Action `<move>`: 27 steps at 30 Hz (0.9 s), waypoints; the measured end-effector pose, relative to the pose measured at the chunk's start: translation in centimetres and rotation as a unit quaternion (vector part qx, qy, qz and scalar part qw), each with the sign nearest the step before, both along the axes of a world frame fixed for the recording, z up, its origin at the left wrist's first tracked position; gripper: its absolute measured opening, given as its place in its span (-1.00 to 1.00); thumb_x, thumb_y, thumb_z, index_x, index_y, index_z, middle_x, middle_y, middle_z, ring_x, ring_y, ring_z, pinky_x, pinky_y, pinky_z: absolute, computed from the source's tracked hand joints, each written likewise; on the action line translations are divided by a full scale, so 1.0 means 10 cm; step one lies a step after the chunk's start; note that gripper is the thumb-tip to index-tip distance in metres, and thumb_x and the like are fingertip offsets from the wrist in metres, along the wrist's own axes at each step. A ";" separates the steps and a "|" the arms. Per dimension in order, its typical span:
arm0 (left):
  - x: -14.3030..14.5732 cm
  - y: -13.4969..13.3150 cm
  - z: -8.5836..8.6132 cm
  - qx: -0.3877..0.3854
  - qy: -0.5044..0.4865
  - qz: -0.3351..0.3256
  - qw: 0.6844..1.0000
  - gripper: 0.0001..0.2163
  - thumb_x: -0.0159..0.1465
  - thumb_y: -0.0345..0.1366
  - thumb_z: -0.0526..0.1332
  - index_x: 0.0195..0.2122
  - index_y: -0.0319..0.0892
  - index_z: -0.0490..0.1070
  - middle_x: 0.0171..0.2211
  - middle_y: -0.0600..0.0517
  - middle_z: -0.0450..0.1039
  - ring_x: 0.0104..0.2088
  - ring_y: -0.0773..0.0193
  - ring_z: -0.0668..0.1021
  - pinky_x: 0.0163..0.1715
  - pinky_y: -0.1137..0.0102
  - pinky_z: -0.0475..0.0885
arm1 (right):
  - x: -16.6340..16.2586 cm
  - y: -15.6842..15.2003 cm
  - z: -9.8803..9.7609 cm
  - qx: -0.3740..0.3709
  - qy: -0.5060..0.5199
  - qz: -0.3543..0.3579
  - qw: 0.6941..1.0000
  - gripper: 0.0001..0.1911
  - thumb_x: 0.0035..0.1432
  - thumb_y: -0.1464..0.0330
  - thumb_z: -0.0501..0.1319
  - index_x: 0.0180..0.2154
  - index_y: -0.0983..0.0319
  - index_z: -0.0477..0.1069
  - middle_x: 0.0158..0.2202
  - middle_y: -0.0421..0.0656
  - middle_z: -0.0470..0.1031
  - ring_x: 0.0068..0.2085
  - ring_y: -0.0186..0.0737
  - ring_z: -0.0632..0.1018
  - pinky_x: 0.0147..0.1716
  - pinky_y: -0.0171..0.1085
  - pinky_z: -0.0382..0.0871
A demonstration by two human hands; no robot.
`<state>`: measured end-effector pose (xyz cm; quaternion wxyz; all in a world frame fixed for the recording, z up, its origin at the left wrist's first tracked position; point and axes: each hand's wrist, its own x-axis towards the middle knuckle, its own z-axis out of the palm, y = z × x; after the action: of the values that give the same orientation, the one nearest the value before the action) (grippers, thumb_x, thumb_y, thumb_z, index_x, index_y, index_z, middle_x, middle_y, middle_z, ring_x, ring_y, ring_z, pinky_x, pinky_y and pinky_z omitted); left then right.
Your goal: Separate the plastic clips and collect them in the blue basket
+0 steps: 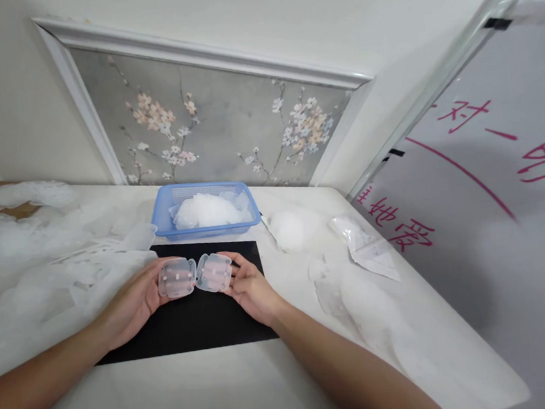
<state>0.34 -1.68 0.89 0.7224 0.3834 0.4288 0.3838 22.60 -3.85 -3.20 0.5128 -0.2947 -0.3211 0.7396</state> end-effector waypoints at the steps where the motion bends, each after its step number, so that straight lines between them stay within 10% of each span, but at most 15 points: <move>1: 0.00 0.00 -0.01 0.001 -0.001 -0.002 1.000 -0.75 0.42 -0.24 0.05 -0.04 -0.20 0.46 -0.19 -0.07 0.60 -0.18 0.14 0.64 -0.08 0.24 0.54 | 0.00 0.00 0.01 0.003 0.002 -0.001 1.000 -0.34 -0.33 0.61 0.17 -0.08 0.13 0.41 -0.12 -0.17 0.53 -0.13 -0.15 0.57 -0.06 -0.13 0.43; 6: -0.02 0.00 -0.03 -0.001 -0.023 -0.020 1.000 -0.73 0.41 -0.17 0.08 -0.03 -0.20 0.45 -0.15 -0.10 0.60 -0.13 0.06 0.64 -0.02 0.14 0.50 | -0.01 -0.02 0.07 0.026 -0.055 -0.056 0.997 -0.80 0.02 0.29 0.32 -0.29 0.15 0.37 -0.45 -0.28 0.39 -0.40 -0.30 0.47 -0.23 -0.19 0.41; 9: -0.02 -0.02 -0.02 -0.014 -0.047 -0.040 0.998 -0.70 0.40 -0.14 0.08 0.02 -0.18 0.42 -0.09 -0.13 0.58 -0.09 0.02 0.63 0.03 0.08 0.46 | 0.00 -0.06 0.09 0.086 -0.182 -0.100 0.974 -0.70 0.06 0.19 0.35 -0.42 0.16 0.26 -0.60 -0.41 0.07 -0.59 -0.42 0.19 -0.49 -0.34 0.23; 18: -0.01 -0.06 -0.02 -0.024 -0.090 -0.068 0.993 -0.59 0.40 0.00 0.04 0.10 -0.15 0.35 0.03 -0.13 0.50 0.01 0.04 0.56 0.07 0.06 0.42 | -0.03 -0.15 -0.01 0.362 -0.494 -0.109 0.783 -0.61 0.13 0.48 0.26 -0.01 0.10 0.35 -0.16 -0.14 0.39 -0.24 -0.20 0.48 -0.18 -0.17 0.42; 27: 0.00 -0.06 -0.01 -0.029 -0.105 -0.073 0.991 -0.59 0.39 0.00 0.05 0.10 -0.16 0.33 0.02 -0.14 0.50 0.02 0.02 0.56 0.10 0.02 0.38 | -0.05 -0.16 -0.01 0.386 -0.495 -0.088 0.773 -0.58 0.19 0.52 0.20 0.05 0.09 0.29 -0.06 -0.10 0.35 -0.21 -0.21 0.50 -0.13 -0.14 0.47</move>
<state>0.33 -2.32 0.76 0.8003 0.3503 0.3326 0.3553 22.06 -5.45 -3.33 0.4161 -0.4242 -0.7622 0.2570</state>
